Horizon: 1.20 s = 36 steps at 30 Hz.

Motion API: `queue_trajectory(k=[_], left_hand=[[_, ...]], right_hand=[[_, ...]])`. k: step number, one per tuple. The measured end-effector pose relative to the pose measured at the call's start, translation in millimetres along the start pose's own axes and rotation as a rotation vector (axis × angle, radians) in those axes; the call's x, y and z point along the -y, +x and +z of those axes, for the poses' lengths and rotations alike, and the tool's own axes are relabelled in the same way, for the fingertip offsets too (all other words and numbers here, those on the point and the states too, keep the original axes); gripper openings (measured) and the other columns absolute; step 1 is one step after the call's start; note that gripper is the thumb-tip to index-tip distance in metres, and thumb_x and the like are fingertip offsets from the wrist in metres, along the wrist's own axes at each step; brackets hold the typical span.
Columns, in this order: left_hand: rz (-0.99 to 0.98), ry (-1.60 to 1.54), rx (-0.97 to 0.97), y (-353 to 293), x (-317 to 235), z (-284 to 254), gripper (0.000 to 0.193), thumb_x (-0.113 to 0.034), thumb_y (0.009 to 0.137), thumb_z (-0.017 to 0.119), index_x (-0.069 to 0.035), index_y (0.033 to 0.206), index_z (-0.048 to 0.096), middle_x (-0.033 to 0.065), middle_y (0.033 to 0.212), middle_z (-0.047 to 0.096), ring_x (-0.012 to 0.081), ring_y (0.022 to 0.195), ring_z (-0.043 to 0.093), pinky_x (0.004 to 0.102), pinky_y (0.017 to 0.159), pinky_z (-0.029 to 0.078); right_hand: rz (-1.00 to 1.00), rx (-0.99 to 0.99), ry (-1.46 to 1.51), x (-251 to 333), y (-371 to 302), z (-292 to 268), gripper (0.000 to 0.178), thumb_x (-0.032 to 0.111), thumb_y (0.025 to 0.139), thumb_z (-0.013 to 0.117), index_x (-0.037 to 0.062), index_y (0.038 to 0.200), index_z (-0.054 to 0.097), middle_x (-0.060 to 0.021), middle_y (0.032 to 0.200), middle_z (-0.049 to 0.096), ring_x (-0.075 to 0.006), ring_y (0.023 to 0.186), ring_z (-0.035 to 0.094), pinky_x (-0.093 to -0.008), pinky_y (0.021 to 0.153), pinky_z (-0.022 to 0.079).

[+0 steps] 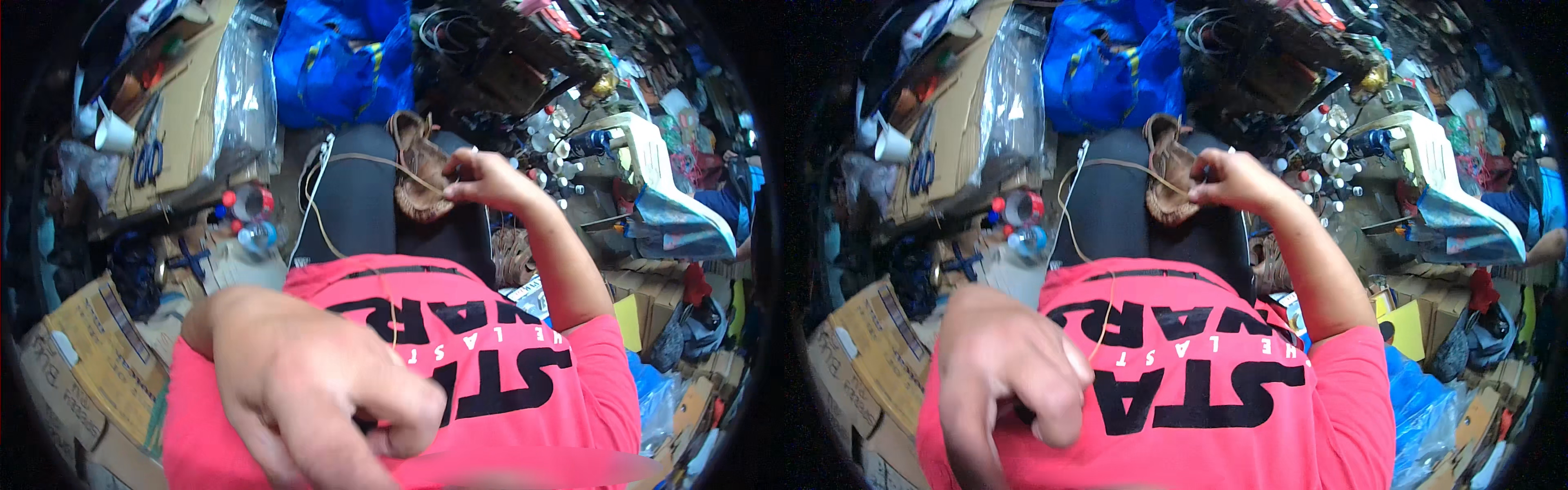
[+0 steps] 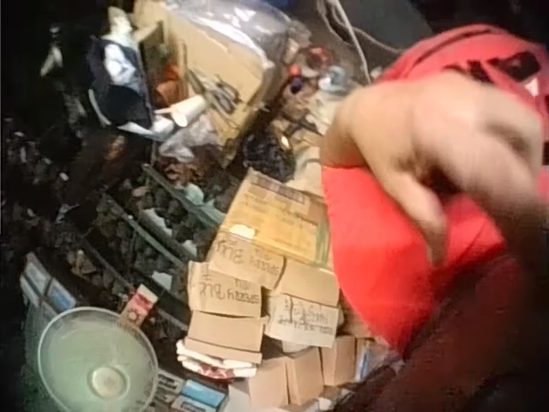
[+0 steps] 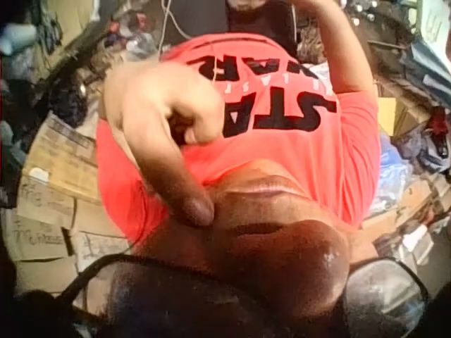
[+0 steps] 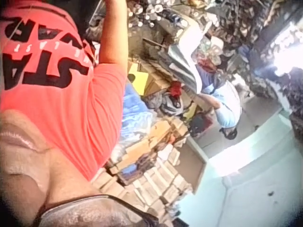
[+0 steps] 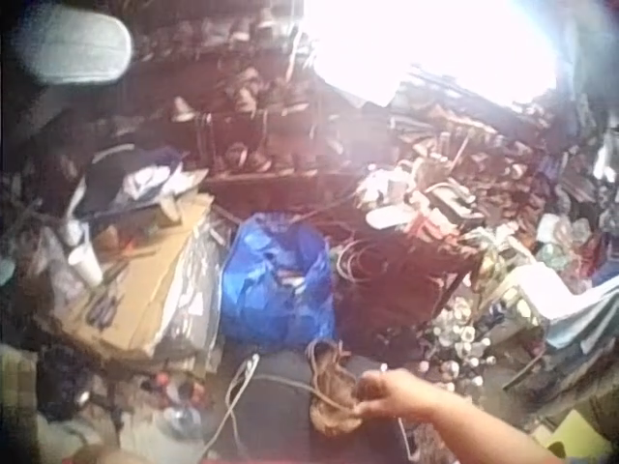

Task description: Stitch the leather upper of a shoe by hand using a needle and thread.

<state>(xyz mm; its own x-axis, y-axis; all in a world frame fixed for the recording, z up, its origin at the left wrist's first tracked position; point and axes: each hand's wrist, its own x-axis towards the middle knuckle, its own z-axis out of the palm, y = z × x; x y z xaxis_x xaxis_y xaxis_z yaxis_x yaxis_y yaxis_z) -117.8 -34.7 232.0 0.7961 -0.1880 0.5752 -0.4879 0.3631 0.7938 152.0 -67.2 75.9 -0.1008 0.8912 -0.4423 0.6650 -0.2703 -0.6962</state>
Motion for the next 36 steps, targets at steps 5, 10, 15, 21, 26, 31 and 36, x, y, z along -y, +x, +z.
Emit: queue_trajectory(k=[5, 10, 15, 21, 26, 31, 36], left_hand=[[0.375, 0.097, -0.022, 13, 23, 8, 0.028, -0.016, 0.073, 0.078, -0.014, 0.1, 0.067, 0.0054, 0.07, 0.046, 0.013, 0.048, 0.043, 0.0218, 0.042, 0.032], [0.28, 0.168, -0.112, 3, 31, 18, 0.029, -0.014, 0.074, 0.077, -0.017, 0.101, 0.067, 0.0072, 0.074, 0.05, 0.0147, 0.053, 0.046, 0.0241, 0.045, 0.035], [0.241, -0.087, -0.003, -1, 32, 18, 0.027, -0.021, 0.09, 0.058, -0.004, 0.111, 0.061, 0.0135, 0.086, 0.05, 0.0259, 0.071, 0.055, 0.0332, 0.059, 0.046], [0.2, 0.03, 0.006, -6, 29, 7, 0.019, -0.018, 0.089, 0.059, -0.007, 0.103, 0.064, 0.0144, 0.087, 0.051, 0.0241, 0.067, 0.055, 0.0325, 0.056, 0.045], [0.385, 0.156, -0.076, 7, 35, 10, 0.035, -0.019, 0.074, 0.078, -0.021, 0.107, 0.067, 0.0102, 0.084, 0.052, 0.0161, 0.06, 0.05, 0.0249, 0.049, 0.039], [-0.056, 0.413, -0.011, -23, 28, -28, 0.029, -0.023, 0.076, 0.076, -0.003, 0.096, 0.071, 0.008, 0.087, 0.058, 0.0179, 0.07, 0.053, 0.028, 0.061, 0.041], [-0.535, 0.93, -0.604, -62, 91, -87, 0.025, -0.016, 0.073, 0.073, -0.008, 0.097, 0.07, 0.0028, 0.087, 0.055, 0.0135, 0.078, 0.052, 0.0258, 0.068, 0.041]], right_hand=[[-0.016, -0.048, 0.127, -7, -8, 17, 0.026, 0.012, 0.076, 0.076, 0.0025, 0.092, 0.058, 0.0002, 0.074, 0.061, -0.0055, 0.07, 0.054, -0.024, 0.062, 0.044], [-0.022, -0.136, 0.085, -10, -17, 20, 0.034, 0.025, 0.07, 0.078, 0.0029, 0.087, 0.059, -0.0117, 0.073, 0.062, -0.0237, 0.072, 0.06, -0.0351, 0.067, 0.046], [-0.102, -0.254, -0.032, 2, -24, 20, 0.035, 0.023, 0.071, 0.078, 0.0018, 0.079, 0.051, -0.0099, 0.063, 0.053, -0.0207, 0.06, 0.052, -0.0338, 0.057, 0.041], [0.005, -0.109, -0.089, 2, -34, 18, 0.031, 0.033, 0.079, 0.068, 0.0031, 0.085, 0.065, -0.0163, 0.076, 0.064, -0.0314, 0.073, 0.062, -0.0373, 0.066, 0.048], [-0.027, -0.058, 0.03, -6, -31, 22, 0.026, 0.024, 0.087, 0.062, -0.0016, 0.08, 0.06, -0.0117, 0.064, 0.053, -0.0117, 0.062, 0.048, -0.0329, 0.057, 0.042], [-0.084, -0.057, 0.047, -18, -46, 30, 0.03, 0.018, 0.087, 0.059, -0.0026, 0.071, 0.046, -0.0111, 0.059, 0.039, -0.0141, 0.059, 0.037, -0.0351, 0.055, 0.036], [-0.067, -0.145, 0.023, -18, -80, 25, 0.029, 0.019, 0.086, 0.059, -0.0019, 0.069, 0.049, -0.0107, 0.063, 0.046, -0.02, 0.059, 0.045, -0.0352, 0.055, 0.038]])
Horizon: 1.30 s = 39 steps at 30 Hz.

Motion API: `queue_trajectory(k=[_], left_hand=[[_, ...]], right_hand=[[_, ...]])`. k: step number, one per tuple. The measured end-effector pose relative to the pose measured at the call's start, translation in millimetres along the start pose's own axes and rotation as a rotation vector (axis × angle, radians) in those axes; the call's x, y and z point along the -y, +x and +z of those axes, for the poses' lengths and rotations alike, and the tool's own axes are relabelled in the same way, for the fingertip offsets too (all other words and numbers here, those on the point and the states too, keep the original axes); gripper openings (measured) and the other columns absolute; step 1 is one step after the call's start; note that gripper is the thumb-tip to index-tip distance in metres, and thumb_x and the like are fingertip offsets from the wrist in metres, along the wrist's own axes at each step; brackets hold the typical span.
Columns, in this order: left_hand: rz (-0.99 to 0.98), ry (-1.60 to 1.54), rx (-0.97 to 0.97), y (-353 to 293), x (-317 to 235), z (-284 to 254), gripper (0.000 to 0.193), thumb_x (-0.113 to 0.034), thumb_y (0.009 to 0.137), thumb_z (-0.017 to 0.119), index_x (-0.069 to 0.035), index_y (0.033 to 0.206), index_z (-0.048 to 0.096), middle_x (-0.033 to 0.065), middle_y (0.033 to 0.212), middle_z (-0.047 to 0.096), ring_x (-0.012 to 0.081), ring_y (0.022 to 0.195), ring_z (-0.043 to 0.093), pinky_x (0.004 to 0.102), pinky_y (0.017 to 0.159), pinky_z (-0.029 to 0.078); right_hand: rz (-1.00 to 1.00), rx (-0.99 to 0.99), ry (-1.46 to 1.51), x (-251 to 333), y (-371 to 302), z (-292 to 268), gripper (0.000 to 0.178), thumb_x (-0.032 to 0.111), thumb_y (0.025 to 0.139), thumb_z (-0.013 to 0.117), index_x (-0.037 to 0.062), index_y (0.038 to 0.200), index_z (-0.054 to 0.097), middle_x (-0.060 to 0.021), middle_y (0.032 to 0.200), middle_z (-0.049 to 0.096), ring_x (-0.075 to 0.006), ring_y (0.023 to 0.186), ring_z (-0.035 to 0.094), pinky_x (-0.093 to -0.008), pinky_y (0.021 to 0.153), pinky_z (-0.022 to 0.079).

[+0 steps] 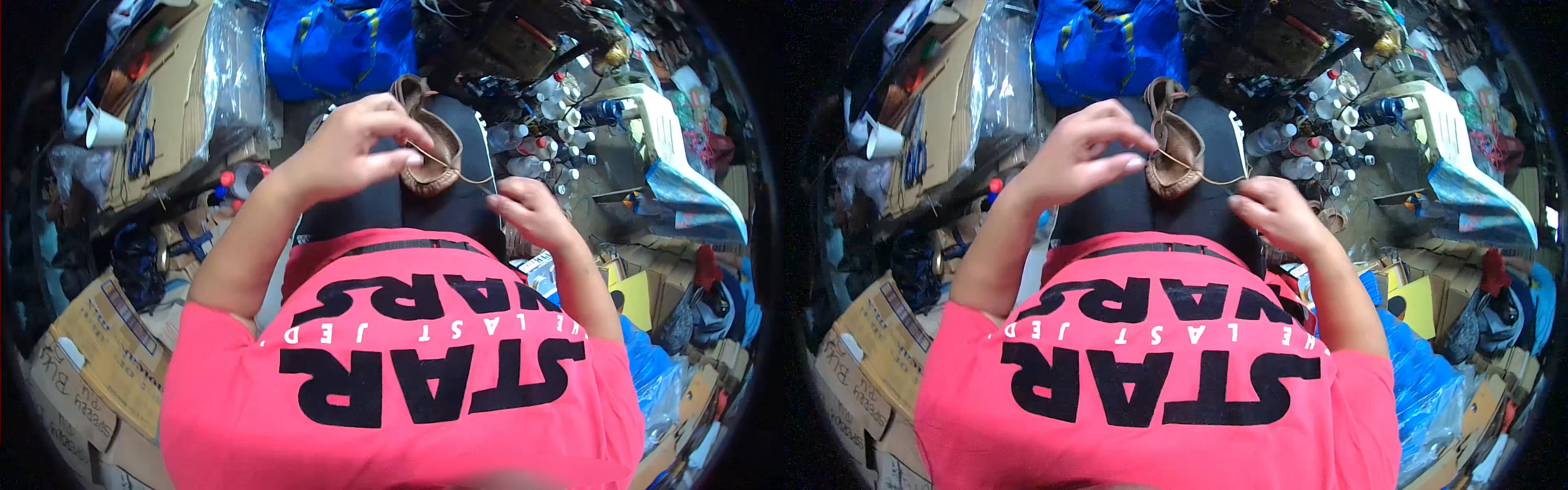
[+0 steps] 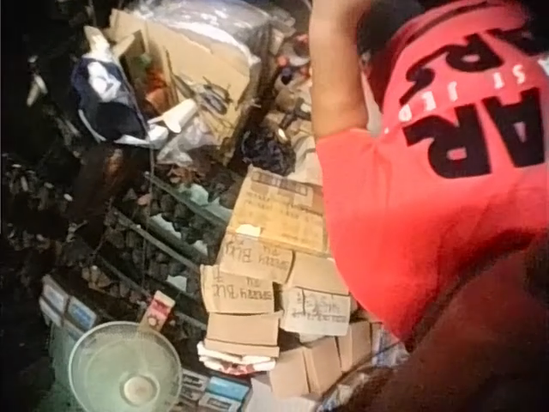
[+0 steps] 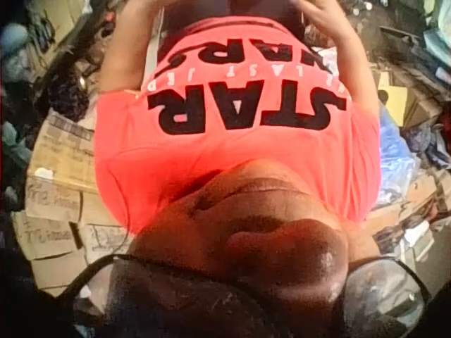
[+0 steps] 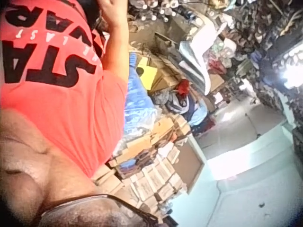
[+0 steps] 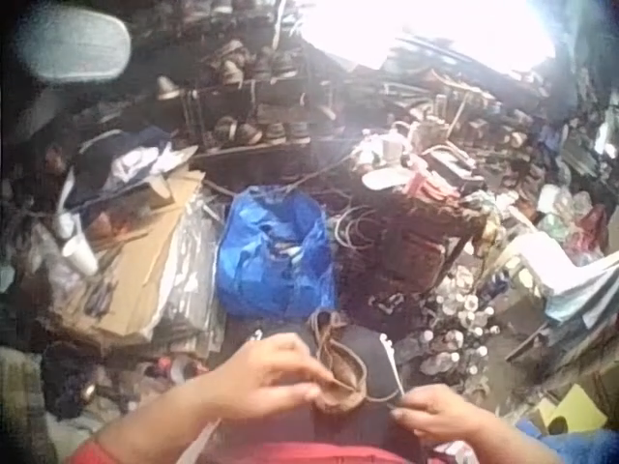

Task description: Stitch the leather upper of a shoe by hand using a needle and thread.

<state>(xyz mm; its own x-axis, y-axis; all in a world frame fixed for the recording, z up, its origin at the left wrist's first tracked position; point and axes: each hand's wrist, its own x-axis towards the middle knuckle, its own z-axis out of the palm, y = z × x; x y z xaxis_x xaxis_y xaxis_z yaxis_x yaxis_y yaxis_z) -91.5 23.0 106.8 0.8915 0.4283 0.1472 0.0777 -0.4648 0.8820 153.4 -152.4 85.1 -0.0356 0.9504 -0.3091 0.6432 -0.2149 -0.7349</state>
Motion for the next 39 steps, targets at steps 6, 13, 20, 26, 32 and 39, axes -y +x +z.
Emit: queue_trajectory(k=[6, 13, 20, 26, 32, 39], left_hand=[[0.151, 0.113, 0.056, 35, 69, 45, 0.033, -0.002, 0.074, 0.068, -0.018, 0.103, 0.071, 0.0064, 0.098, 0.054, 0.0226, 0.094, 0.055, 0.032, 0.083, 0.046], [0.14, 0.084, 0.148, 43, 83, 48, 0.03, -0.008, 0.069, 0.075, -0.02, 0.097, 0.073, 0.0054, 0.097, 0.054, 0.0226, 0.094, 0.056, 0.0327, 0.084, 0.047], [0.117, 0.096, 0.149, 45, 86, 50, 0.024, -0.013, 0.069, 0.076, -0.018, 0.093, 0.073, 0.0056, 0.097, 0.056, 0.0239, 0.093, 0.058, 0.0332, 0.082, 0.047], [0.123, 0.085, 0.142, 46, 86, 50, 0.024, -0.014, 0.068, 0.077, -0.017, 0.091, 0.073, 0.0062, 0.096, 0.056, 0.0248, 0.091, 0.058, 0.0334, 0.081, 0.048], [0.121, 0.077, 0.149, 46, 87, 52, 0.023, -0.014, 0.068, 0.077, -0.016, 0.09, 0.073, 0.0066, 0.093, 0.055, 0.0248, 0.088, 0.058, 0.0336, 0.078, 0.048], [0.09, 0.108, 0.164, 49, 86, 54, 0.022, -0.015, 0.067, 0.078, -0.015, 0.089, 0.073, 0.0063, 0.093, 0.054, 0.0243, 0.088, 0.058, 0.033, 0.078, 0.048]], right_hand=[[-0.028, -0.205, 0.082, 12, -10, -6, 0.014, 0.009, 0.084, 0.065, 0.0038, 0.096, 0.068, -0.0034, 0.074, 0.054, -0.0115, 0.067, 0.052, -0.0264, 0.062, 0.043], [0.002, -0.158, -0.133, 27, 25, 1, 0.02, 0.006, 0.081, 0.064, 0.0076, 0.1, 0.07, -0.0082, 0.075, 0.056, -0.0177, 0.067, 0.057, -0.0284, 0.062, 0.045], [0.1, -0.101, -0.254, 38, 33, -2, 0.018, 0.008, 0.078, 0.063, 0.0069, 0.094, 0.071, -0.0116, 0.074, 0.058, -0.0238, 0.068, 0.06, -0.0331, 0.064, 0.048], [0.056, -0.165, -0.305, 39, 36, 11, 0.016, 0.01, 0.077, 0.064, 0.0072, 0.091, 0.071, -0.0135, 0.078, 0.061, -0.0283, 0.073, 0.063, -0.0357, 0.066, 0.049], [0.012, -0.182, -0.434, 40, 38, 13, 0.015, 0.011, 0.075, 0.068, 0.0076, 0.09, 0.069, -0.0138, 0.078, 0.061, -0.0299, 0.074, 0.062, -0.0361, 0.066, 0.049], [0.06, -0.005, -0.07, 11, 53, -1, 0.012, 0.006, 0.082, 0.066, 0.0061, 0.093, 0.07, -0.0045, 0.086, 0.058, -0.0166, 0.078, 0.06, -0.0301, 0.069, 0.048]])
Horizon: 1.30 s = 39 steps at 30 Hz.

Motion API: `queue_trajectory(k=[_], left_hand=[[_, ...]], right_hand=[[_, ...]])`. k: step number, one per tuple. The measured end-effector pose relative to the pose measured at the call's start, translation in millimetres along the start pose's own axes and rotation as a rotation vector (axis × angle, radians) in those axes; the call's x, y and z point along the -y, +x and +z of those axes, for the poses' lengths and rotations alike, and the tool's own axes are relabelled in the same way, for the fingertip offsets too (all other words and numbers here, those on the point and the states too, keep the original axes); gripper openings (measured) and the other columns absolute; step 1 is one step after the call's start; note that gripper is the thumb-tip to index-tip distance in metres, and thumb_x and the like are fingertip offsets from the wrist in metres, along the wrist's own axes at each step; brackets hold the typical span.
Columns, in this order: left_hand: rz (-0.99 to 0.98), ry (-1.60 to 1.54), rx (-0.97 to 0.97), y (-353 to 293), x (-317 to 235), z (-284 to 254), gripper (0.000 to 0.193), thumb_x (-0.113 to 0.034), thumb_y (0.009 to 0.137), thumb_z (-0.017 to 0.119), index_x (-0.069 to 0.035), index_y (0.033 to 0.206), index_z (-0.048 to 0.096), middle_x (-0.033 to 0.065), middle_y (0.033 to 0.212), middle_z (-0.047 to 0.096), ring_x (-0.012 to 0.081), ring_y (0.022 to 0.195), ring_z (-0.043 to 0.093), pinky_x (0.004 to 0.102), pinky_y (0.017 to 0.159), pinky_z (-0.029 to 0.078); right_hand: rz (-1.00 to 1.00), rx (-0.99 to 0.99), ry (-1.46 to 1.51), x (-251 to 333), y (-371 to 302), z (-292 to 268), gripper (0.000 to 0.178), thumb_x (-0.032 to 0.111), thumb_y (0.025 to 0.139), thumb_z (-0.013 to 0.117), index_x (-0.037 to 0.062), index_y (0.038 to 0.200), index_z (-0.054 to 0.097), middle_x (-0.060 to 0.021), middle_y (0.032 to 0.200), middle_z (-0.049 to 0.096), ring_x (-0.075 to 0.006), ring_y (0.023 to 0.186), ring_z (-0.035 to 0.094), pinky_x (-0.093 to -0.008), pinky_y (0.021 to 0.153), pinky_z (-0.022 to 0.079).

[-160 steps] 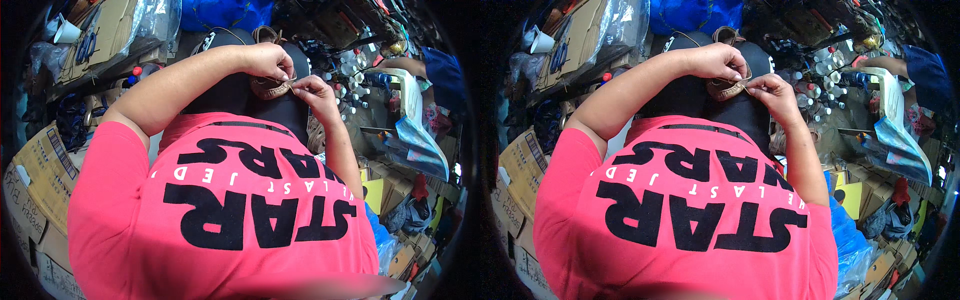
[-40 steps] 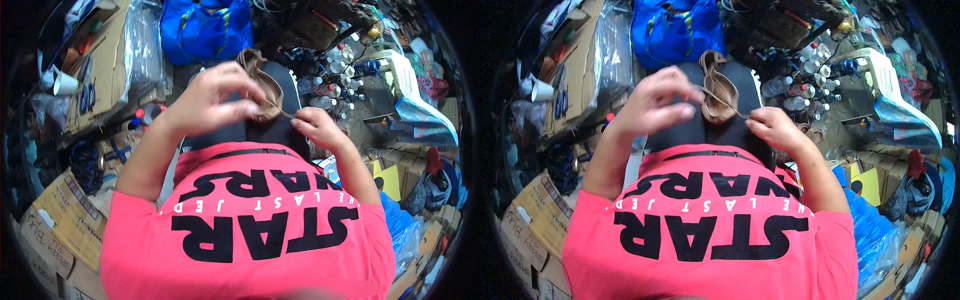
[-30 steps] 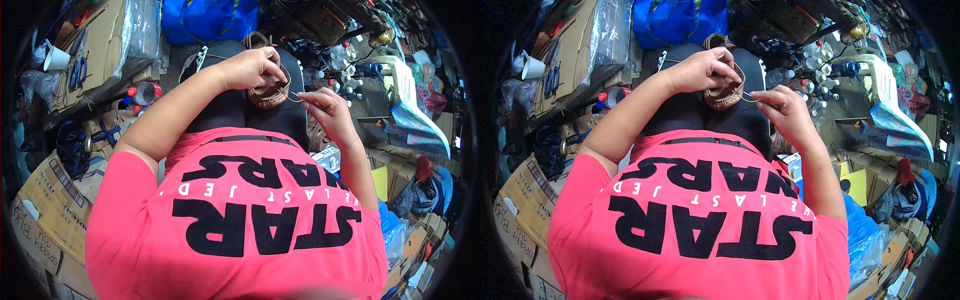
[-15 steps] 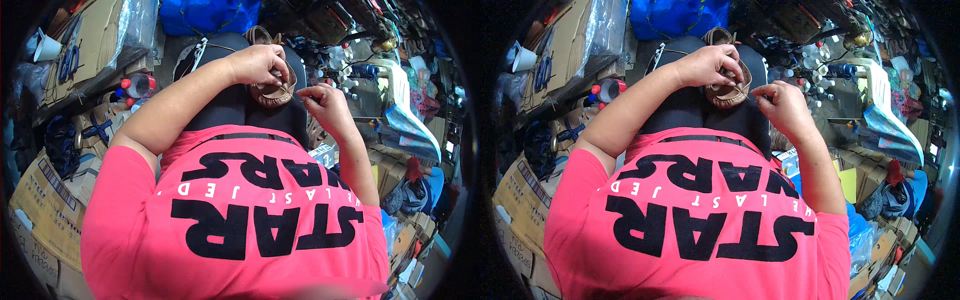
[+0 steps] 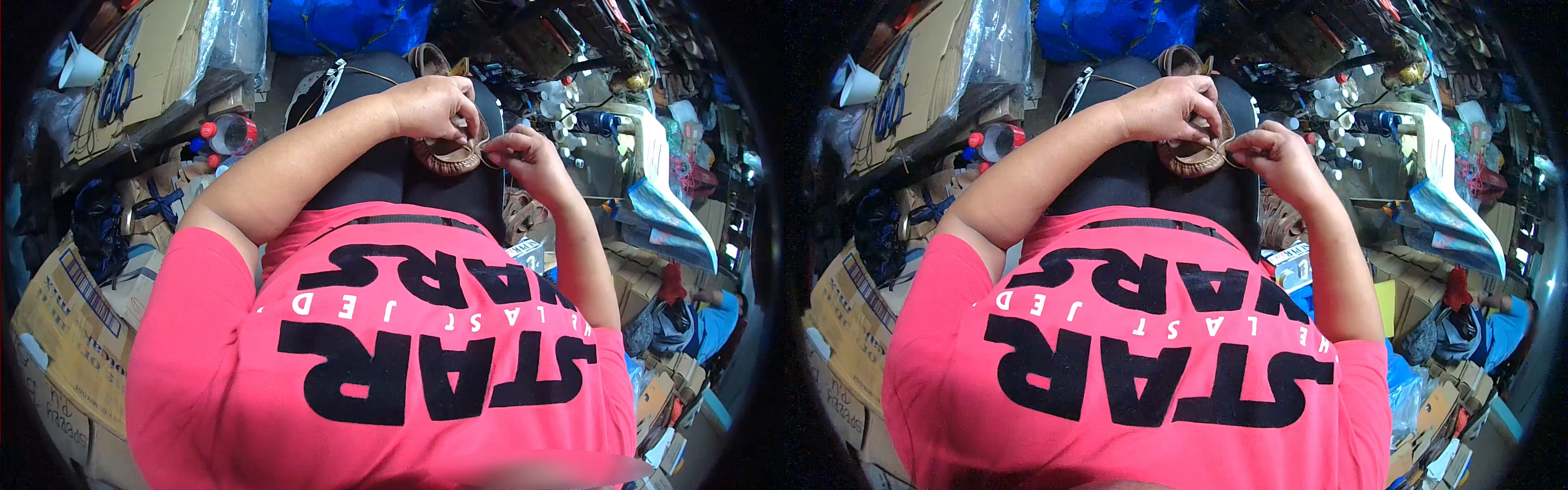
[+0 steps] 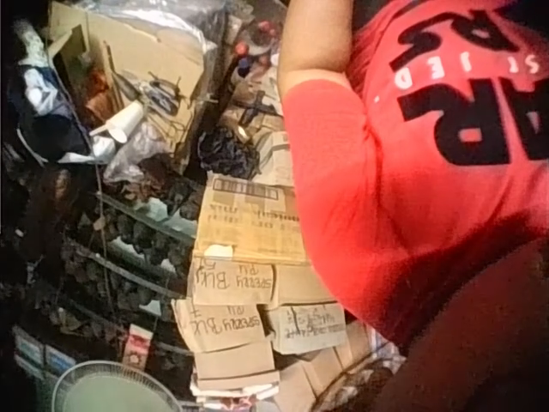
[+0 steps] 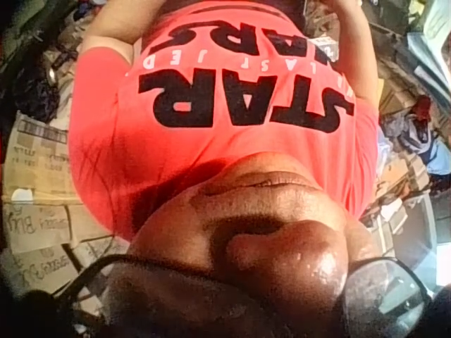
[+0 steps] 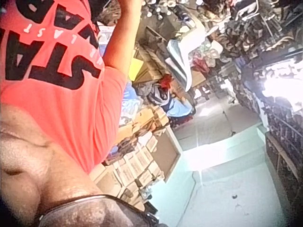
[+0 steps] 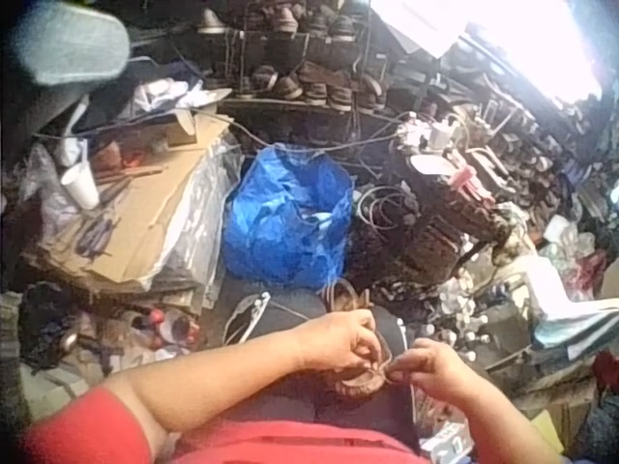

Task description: Stitch the leather upper of a shoe by hand using a needle and thread.

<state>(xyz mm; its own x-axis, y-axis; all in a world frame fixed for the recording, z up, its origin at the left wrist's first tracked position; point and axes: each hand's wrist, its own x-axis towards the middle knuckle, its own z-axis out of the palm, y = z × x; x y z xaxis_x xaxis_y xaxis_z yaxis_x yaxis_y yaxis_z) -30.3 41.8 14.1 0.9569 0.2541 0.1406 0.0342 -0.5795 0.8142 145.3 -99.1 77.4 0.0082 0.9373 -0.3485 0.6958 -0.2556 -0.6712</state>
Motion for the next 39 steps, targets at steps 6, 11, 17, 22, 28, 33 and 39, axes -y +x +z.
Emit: queue_trajectory(k=[6, 11, 17, 22, 28, 33, 39], left_hand=[[-0.008, -0.003, 0.031, 3, -1, -1, 0.022, -0.014, 0.067, 0.078, -0.015, 0.088, 0.073, 0.0058, 0.094, 0.055, 0.0239, 0.089, 0.058, 0.0332, 0.078, 0.048], [-0.029, 0.031, 0.079, 5, -1, 0, 0.026, -0.011, 0.068, 0.075, -0.016, 0.093, 0.072, 0.0066, 0.095, 0.055, 0.0234, 0.093, 0.058, 0.0337, 0.08, 0.047], [0.023, 0.147, -0.272, -25, -15, 0, 0.039, 0.005, 0.075, 0.06, -0.014, 0.109, 0.065, 0.0106, 0.102, 0.055, 0.025, 0.09, 0.059, 0.0358, 0.082, 0.048], [-0.113, 0.109, -0.312, -57, -40, 10, 0.029, 0.007, 0.075, 0.061, -0.008, 0.098, 0.067, 0.0098, 0.09, 0.057, 0.0247, 0.086, 0.06, 0.0312, 0.077, 0.049], [-0.131, 0.545, -0.273, -57, -46, 25, 0.003, -0.015, 0.075, 0.067, -0.016, 0.078, 0.067, 0.0011, 0.079, 0.059, 0.0208, 0.085, 0.056, 0.0354, 0.071, 0.036], [-0.038, 0.34, -0.385, -47, -37, 29, 0.012, -0.009, 0.073, 0.067, -0.015, 0.083, 0.07, 0.0019, 0.08, 0.059, 0.0219, 0.084, 0.056, 0.0358, 0.073, 0.04], [-0.074, 0.254, -0.319, -45, -26, 30, 0.012, -0.012, 0.073, 0.067, -0.018, 0.083, 0.071, -0.0002, 0.08, 0.059, 0.0225, 0.087, 0.055, 0.0379, 0.077, 0.04]], right_hand=[[0.012, 0.121, 0.312, -28, 14, 1, 0.015, 0.007, 0.082, 0.068, 0.0038, 0.096, 0.069, -0.001, 0.089, 0.059, -0.0112, 0.084, 0.057, -0.0252, 0.079, 0.045], [0.031, -0.014, 0.24, -20, 11, 21, 0.015, 0.006, 0.08, 0.069, 0.0042, 0.095, 0.07, -0.0019, 0.091, 0.063, -0.01, 0.088, 0.057, -0.0249, 0.079, 0.045], [-0.145, -0.181, 0.026, -9, -18, 24, 0.021, 0.003, 0.077, 0.068, 0.0094, 0.097, 0.07, -0.0056, 0.076, 0.054, -0.015, 0.071, 0.055, -0.028, 0.066, 0.045], [-0.164, -0.249, -0.164, -7, -33, 39, 0.029, 0.005, 0.078, 0.064, 0.0137, 0.105, 0.068, -0.0093, 0.077, 0.052, -0.0255, 0.073, 0.054, -0.0349, 0.068, 0.043], [-0.259, -0.35, -0.304, -14, -39, 48, 0.03, 0.008, 0.077, 0.065, 0.0154, 0.106, 0.068, -0.0084, 0.077, 0.053, -0.0274, 0.075, 0.053, -0.0371, 0.068, 0.042], [-0.04, -0.152, 0.192, -33, -27, 37, 0.03, 0.005, 0.078, 0.064, 0.0167, 0.105, 0.07, -0.006, 0.079, 0.054, -0.0193, 0.076, 0.055, -0.0319, 0.071, 0.046], [-0.154, -0.042, 0.167, -45, -9, 18, 0.035, -0.002, 0.078, 0.059, 0.0175, 0.104, 0.071, -0.0036, 0.079, 0.054, -0.0178, 0.086, 0.052, -0.028, 0.082, 0.042]])
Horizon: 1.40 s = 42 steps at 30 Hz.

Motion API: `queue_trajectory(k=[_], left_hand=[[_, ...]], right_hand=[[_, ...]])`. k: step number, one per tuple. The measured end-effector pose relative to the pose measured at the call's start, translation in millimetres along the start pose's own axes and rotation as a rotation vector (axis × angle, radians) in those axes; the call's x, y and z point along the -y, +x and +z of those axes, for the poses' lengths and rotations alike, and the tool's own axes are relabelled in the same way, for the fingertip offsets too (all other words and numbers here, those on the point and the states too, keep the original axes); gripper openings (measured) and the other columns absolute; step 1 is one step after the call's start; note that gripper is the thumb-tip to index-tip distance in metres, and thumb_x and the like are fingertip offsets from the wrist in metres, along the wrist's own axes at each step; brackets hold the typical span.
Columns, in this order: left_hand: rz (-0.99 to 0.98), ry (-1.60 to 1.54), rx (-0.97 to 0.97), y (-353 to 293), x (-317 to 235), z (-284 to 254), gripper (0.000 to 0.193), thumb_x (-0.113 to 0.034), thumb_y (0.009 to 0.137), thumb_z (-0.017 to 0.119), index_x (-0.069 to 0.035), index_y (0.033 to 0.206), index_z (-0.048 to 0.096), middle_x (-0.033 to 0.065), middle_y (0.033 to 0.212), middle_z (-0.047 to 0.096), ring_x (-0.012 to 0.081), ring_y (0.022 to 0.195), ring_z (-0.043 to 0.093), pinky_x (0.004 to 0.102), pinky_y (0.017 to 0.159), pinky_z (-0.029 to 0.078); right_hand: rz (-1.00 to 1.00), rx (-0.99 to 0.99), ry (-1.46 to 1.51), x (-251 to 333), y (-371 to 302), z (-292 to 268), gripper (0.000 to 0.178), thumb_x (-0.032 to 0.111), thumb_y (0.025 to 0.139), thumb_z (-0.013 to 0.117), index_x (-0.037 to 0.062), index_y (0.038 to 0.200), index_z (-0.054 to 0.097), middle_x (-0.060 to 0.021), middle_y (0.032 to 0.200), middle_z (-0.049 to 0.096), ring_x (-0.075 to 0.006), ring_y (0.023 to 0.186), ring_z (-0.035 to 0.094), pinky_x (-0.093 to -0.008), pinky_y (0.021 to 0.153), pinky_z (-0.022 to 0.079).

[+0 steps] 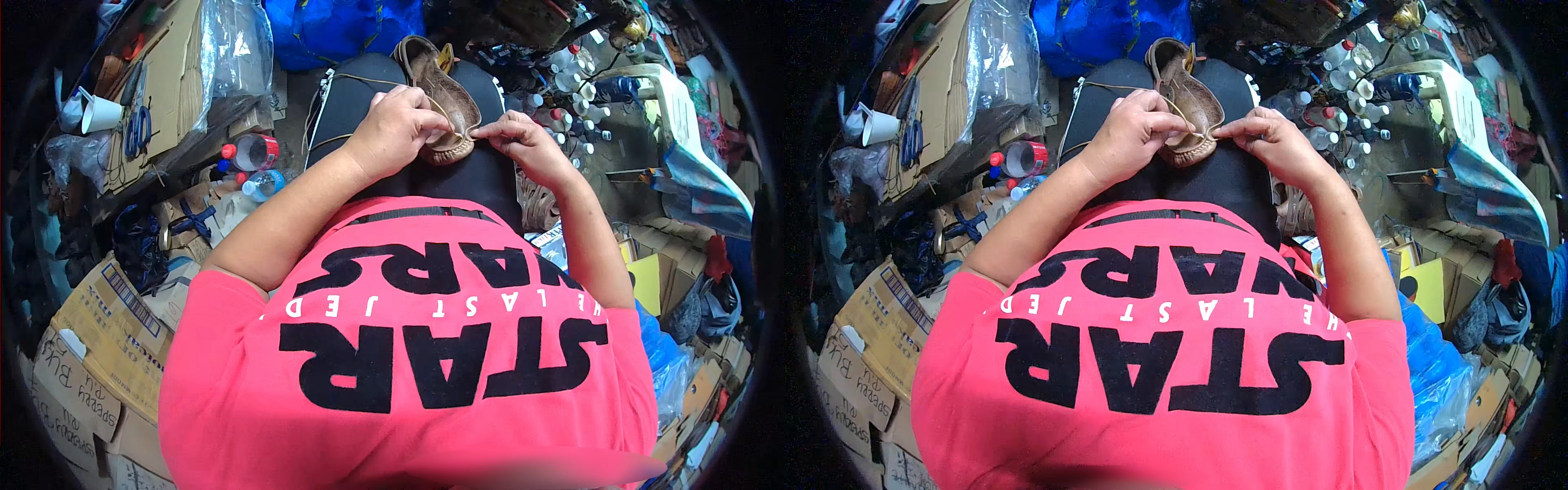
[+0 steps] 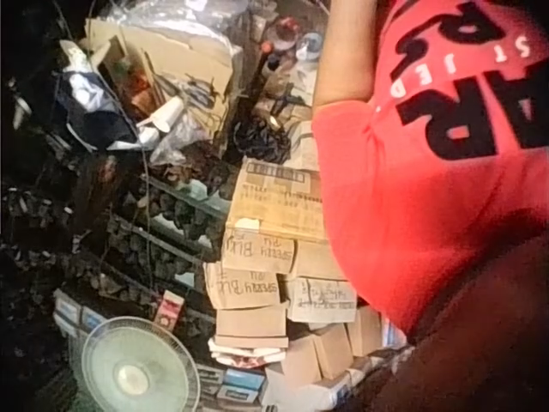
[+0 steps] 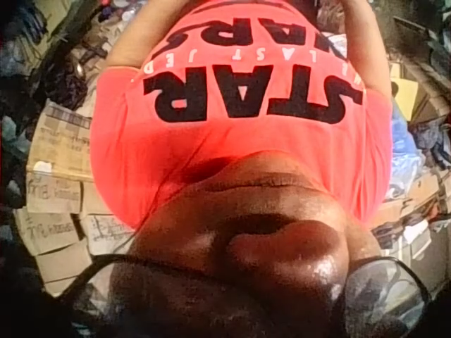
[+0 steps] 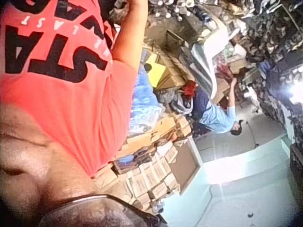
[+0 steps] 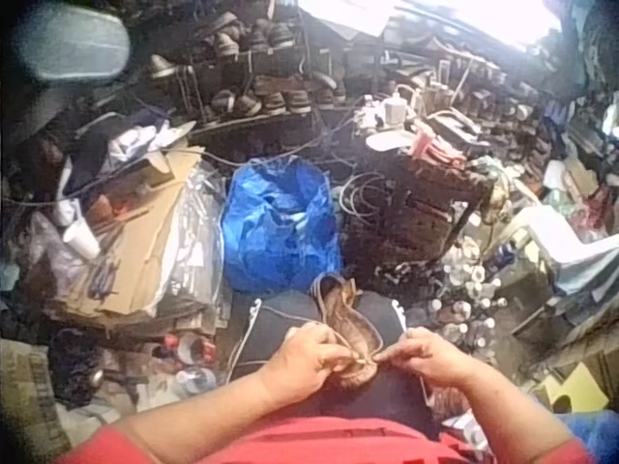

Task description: Stitch the leather upper of a shoe by hand using a needle and thread.

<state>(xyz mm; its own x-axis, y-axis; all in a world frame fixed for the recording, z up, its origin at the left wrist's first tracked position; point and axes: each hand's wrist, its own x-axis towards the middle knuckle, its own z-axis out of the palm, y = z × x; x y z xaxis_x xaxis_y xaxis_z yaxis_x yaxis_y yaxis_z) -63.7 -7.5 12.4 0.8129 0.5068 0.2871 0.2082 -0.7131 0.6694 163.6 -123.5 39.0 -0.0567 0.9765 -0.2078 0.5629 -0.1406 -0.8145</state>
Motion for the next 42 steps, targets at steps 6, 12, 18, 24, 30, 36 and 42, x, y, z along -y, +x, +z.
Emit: queue_trajectory(k=[6, 12, 18, 24, 30, 36, 42], left_hand=[[0.001, -0.01, -0.014, 2, 3, 2, 0.009, -0.013, 0.073, 0.068, -0.018, 0.08, 0.071, 0.0006, 0.079, 0.059, 0.0234, 0.086, 0.055, 0.0378, 0.075, 0.041], [0.022, 0.017, -0.011, 2, 2, 0, 0.01, -0.009, 0.073, 0.068, -0.015, 0.08, 0.07, 0.0026, 0.076, 0.058, 0.024, 0.081, 0.055, 0.0365, 0.072, 0.042], [0.1, -0.105, 0.023, 11, 8, 9, 0.013, -0.005, 0.072, 0.067, -0.012, 0.082, 0.069, 0.0057, 0.072, 0.057, 0.0258, 0.077, 0.055, 0.0361, 0.071, 0.044], [0.254, -0.129, 0.183, 37, 13, 2, 0.011, -0.006, 0.073, 0.068, -0.013, 0.082, 0.069, 0.006, 0.077, 0.058, 0.0265, 0.079, 0.056, 0.0366, 0.07, 0.044], [0.033, 0.05, 0.086, 5, -7, -10, 0.013, -0.015, 0.074, 0.07, -0.018, 0.086, 0.071, -0.0002, 0.081, 0.063, 0.0217, 0.085, 0.057, 0.0368, 0.077, 0.039], [-0.047, 0.137, 0.045, 0, 2, -14, 0.015, -0.014, 0.072, 0.071, -0.021, 0.085, 0.072, -0.0045, 0.081, 0.064, 0.0187, 0.088, 0.054, 0.0364, 0.08, 0.035], [-0.032, 0.141, 0.096, 12, 11, -7, 0.011, -0.016, 0.072, 0.067, -0.023, 0.078, 0.072, -0.0052, 0.082, 0.064, 0.0187, 0.089, 0.053, 0.0384, 0.08, 0.034]], right_hand=[[0.019, 0.103, 0.006, -2, 6, -4, 0.031, -0.005, 0.081, 0.057, 0.0117, 0.104, 0.07, -0.001, 0.086, 0.053, -0.0137, 0.087, 0.05, -0.0244, 0.082, 0.04], [0.006, 0.103, 0.047, -7, 7, -4, 0.03, -0.003, 0.081, 0.059, 0.0106, 0.105, 0.07, 0.0001, 0.084, 0.051, -0.0123, 0.085, 0.049, -0.0238, 0.082, 0.04], [0.027, 0.112, 0.155, -11, 9, -3, 0.029, 0.003, 0.078, 0.064, 0.015, 0.104, 0.072, -0.0004, 0.074, 0.049, -0.0151, 0.079, 0.046, -0.0264, 0.077, 0.039], [0.015, 0.197, 0.157, -7, 17, -8, 0.031, 0.002, 0.077, 0.065, 0.0142, 0.104, 0.072, 0.0001, 0.074, 0.049, -0.0141, 0.078, 0.047, -0.0256, 0.076, 0.04], [-0.017, 0.079, -0.016, 5, -1, 0, 0.033, 0.003, 0.077, 0.067, 0.0158, 0.107, 0.07, -0.0003, 0.075, 0.053, -0.0132, 0.079, 0.05, -0.0256, 0.075, 0.043], [0.152, -0.004, 0.377, 4, -2, 9, 0.03, 0.004, 0.081, 0.067, 0.0076, 0.11, 0.068, -0.0016, 0.094, 0.067, -0.0078, 0.087, 0.058, -0.0225, 0.079, 0.046], [0.242, 0.121, 0.498, 2, 8, 1, 0.028, 0.003, 0.083, 0.065, 0.0033, 0.111, 0.066, -0.0028, 0.102, 0.067, -0.0078, 0.091, 0.059, -0.0222, 0.084, 0.047]])
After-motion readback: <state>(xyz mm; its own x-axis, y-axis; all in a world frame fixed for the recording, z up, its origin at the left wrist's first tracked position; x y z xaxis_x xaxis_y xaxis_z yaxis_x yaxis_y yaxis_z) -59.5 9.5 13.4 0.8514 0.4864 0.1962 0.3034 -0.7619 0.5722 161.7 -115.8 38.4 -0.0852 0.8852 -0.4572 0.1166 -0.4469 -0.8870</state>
